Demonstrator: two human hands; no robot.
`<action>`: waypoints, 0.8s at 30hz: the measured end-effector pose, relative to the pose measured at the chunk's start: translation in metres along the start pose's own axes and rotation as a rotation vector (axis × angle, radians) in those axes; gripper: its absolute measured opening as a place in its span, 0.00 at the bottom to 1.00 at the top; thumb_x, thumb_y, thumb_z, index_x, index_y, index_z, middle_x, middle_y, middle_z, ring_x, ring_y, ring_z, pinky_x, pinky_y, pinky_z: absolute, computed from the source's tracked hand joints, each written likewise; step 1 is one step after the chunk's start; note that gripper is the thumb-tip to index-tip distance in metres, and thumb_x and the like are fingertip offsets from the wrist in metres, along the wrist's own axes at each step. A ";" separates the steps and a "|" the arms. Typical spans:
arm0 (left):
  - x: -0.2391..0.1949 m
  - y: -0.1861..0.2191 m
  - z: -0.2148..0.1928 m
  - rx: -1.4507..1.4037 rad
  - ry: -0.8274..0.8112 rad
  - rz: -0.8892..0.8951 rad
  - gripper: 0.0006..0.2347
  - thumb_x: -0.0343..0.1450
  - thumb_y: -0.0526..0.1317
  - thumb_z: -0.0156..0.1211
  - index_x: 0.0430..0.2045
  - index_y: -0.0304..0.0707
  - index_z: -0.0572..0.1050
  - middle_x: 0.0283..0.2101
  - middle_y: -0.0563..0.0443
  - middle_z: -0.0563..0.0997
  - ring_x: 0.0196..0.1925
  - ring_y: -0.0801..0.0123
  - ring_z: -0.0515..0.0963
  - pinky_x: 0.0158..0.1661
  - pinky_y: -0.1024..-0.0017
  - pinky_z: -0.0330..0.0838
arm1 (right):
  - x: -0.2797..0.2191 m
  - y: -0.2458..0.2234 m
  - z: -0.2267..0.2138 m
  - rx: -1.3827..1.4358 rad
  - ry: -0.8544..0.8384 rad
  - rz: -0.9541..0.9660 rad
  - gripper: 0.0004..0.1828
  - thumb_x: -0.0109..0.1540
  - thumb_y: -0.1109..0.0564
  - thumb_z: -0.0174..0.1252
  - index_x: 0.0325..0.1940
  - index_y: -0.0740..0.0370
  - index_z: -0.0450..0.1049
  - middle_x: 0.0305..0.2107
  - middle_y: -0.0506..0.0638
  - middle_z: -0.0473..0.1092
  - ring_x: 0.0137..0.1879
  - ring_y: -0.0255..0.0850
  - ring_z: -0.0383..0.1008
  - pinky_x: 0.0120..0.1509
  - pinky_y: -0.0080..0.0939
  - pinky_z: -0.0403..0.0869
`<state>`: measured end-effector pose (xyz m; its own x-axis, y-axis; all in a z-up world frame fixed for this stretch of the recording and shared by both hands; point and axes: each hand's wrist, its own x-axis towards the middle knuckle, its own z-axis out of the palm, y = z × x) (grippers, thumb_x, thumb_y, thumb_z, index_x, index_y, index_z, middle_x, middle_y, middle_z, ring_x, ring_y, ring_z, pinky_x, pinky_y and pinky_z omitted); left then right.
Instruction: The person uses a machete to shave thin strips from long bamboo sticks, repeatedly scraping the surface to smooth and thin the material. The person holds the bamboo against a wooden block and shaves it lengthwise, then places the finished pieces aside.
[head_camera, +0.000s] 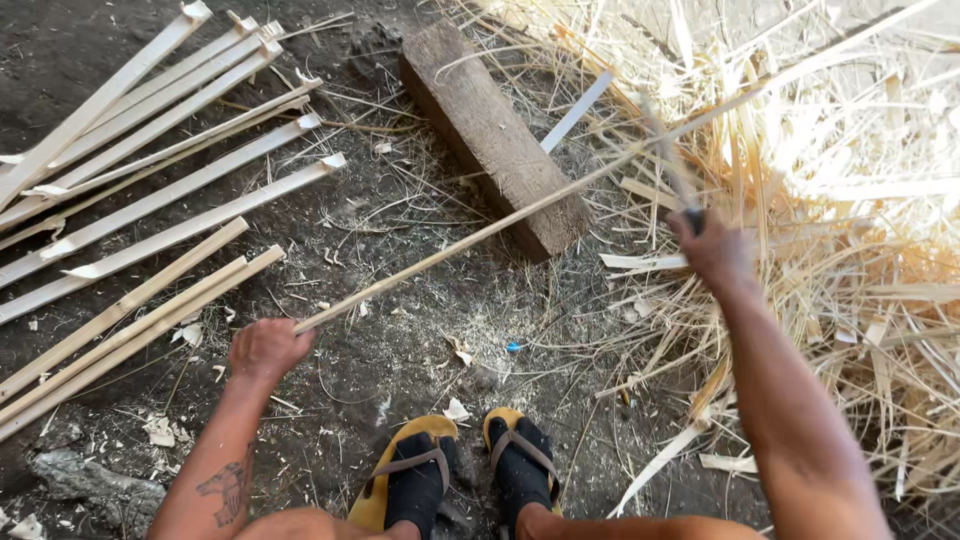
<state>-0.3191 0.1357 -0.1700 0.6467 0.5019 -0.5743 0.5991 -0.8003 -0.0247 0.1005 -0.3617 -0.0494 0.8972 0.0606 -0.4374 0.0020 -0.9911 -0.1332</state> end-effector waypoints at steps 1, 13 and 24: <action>-0.004 0.003 0.000 -0.039 -0.020 0.024 0.19 0.73 0.56 0.52 0.17 0.44 0.75 0.14 0.55 0.70 0.13 0.71 0.68 0.17 0.68 0.65 | 0.004 0.010 -0.007 0.022 -0.011 0.015 0.32 0.69 0.31 0.48 0.56 0.61 0.69 0.27 0.54 0.73 0.24 0.38 0.68 0.27 0.41 0.71; 0.032 0.163 -0.068 -0.303 -0.152 0.216 0.12 0.71 0.42 0.57 0.37 0.31 0.82 0.29 0.42 0.85 0.31 0.60 0.87 0.37 0.60 0.82 | -0.154 -0.117 0.087 0.016 -0.291 -0.643 0.22 0.65 0.41 0.53 0.50 0.61 0.70 0.30 0.53 0.75 0.23 0.37 0.73 0.21 0.35 0.74; 0.006 0.153 -0.075 -0.315 -0.132 0.153 0.14 0.69 0.48 0.58 0.37 0.38 0.83 0.33 0.39 0.85 0.35 0.54 0.86 0.40 0.56 0.80 | -0.131 -0.110 0.056 -0.069 -0.298 -0.442 0.22 0.68 0.38 0.47 0.48 0.59 0.69 0.25 0.50 0.73 0.20 0.34 0.68 0.21 0.35 0.71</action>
<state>-0.1880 0.0409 -0.1157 0.6861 0.3211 -0.6528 0.6292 -0.7124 0.3108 -0.0417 -0.2543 -0.0275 0.6403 0.4951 -0.5872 0.3894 -0.8682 -0.3075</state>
